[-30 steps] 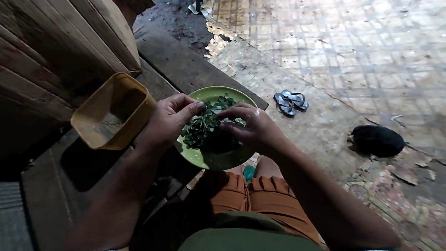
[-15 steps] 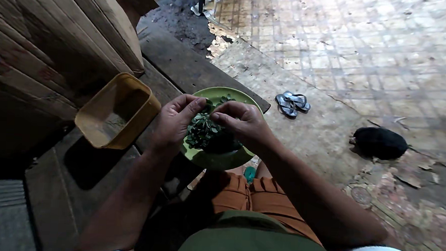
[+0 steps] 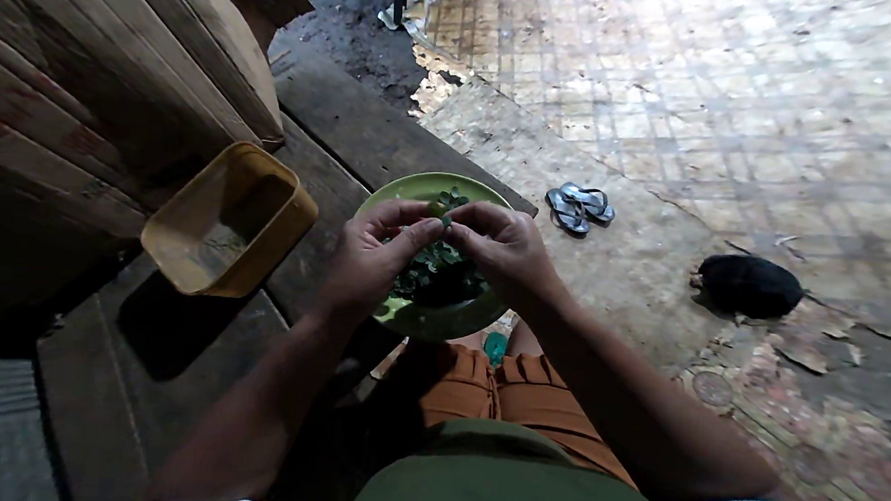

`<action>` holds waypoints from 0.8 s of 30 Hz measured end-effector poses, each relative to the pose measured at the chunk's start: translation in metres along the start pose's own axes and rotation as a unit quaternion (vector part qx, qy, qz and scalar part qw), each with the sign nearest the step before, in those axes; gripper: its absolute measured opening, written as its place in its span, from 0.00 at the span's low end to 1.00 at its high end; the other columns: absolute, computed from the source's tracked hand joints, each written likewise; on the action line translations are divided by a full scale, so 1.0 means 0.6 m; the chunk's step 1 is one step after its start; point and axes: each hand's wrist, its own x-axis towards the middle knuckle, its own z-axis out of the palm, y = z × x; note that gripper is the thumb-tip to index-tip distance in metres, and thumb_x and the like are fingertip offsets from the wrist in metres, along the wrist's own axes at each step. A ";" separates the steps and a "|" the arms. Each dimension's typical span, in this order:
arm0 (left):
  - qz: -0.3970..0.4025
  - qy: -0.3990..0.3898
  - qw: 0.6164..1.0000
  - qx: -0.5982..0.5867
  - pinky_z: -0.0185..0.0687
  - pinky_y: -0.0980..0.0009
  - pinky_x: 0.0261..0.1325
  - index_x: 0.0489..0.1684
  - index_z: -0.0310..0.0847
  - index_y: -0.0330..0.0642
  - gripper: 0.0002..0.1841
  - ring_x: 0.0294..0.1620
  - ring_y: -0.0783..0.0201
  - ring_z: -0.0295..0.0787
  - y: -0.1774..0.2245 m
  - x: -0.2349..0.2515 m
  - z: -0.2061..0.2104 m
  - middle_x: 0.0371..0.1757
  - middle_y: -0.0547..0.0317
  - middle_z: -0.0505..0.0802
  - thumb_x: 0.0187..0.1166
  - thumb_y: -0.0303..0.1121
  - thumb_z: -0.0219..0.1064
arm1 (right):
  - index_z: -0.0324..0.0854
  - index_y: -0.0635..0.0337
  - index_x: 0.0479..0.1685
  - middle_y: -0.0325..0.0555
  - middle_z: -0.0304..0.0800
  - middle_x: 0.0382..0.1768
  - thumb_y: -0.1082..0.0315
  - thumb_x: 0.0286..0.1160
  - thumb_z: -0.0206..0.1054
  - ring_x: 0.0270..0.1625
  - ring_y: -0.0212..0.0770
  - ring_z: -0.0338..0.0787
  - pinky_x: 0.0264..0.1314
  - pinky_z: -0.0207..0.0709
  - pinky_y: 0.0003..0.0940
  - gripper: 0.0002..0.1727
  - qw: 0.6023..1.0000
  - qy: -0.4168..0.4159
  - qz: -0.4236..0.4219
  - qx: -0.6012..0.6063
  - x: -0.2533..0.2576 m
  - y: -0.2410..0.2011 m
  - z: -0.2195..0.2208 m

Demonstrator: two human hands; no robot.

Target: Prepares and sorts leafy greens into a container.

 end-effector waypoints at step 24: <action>0.139 -0.040 0.950 0.277 0.73 0.54 0.74 0.50 0.93 0.45 0.10 0.67 0.66 0.85 -0.025 0.006 -0.019 0.60 0.61 0.93 0.81 0.36 0.68 | 0.90 0.57 0.44 0.41 0.91 0.47 0.62 0.81 0.68 0.56 0.30 0.87 0.64 0.80 0.29 0.09 0.974 0.003 -0.149 -0.170 0.028 -0.026 -0.039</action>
